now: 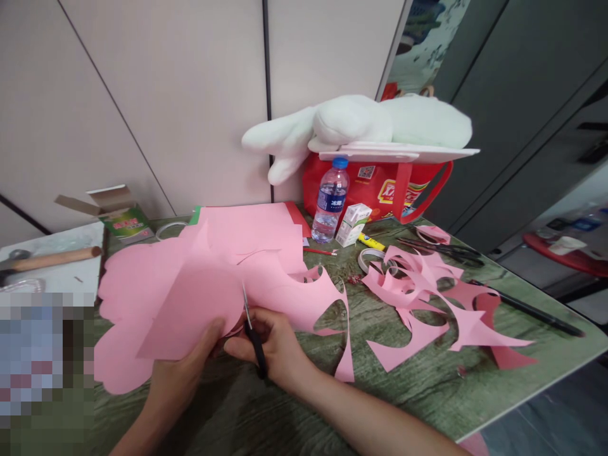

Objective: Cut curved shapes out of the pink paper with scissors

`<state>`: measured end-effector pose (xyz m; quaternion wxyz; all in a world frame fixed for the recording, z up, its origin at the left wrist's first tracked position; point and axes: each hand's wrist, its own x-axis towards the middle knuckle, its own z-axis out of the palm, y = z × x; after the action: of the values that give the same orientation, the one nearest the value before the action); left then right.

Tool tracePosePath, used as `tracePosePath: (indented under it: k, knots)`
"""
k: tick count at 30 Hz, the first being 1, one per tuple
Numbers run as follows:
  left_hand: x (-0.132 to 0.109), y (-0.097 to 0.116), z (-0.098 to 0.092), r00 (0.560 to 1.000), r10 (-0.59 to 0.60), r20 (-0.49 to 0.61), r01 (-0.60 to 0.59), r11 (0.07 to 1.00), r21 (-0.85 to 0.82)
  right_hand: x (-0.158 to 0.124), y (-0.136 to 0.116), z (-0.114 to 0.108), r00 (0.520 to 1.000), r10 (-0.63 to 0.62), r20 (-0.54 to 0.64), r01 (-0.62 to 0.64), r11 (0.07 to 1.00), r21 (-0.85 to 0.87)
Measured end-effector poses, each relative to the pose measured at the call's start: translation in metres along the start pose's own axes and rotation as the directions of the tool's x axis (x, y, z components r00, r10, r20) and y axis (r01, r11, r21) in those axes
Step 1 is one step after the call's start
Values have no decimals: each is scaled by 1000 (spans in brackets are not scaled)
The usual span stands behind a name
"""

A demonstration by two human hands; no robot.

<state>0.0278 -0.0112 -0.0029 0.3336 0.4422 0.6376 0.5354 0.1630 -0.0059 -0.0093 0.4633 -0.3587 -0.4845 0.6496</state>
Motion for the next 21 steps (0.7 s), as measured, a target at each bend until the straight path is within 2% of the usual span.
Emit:
tracePosePath:
  k: [7,13,21]
  knots:
    - [2,-2,-2,999,35,5,-35,999,-14,0,-5,-1,1000,-3,27,3,1000,-1]
    - [3,-4,-2,999,39,-37,-40,999,-16,1,-5,0,999,-33,28,32,999,33]
    - [12,-13,-7,999,23,39,-25,999,35,-1,2,-3,1000,-9,5,9,1000,12]
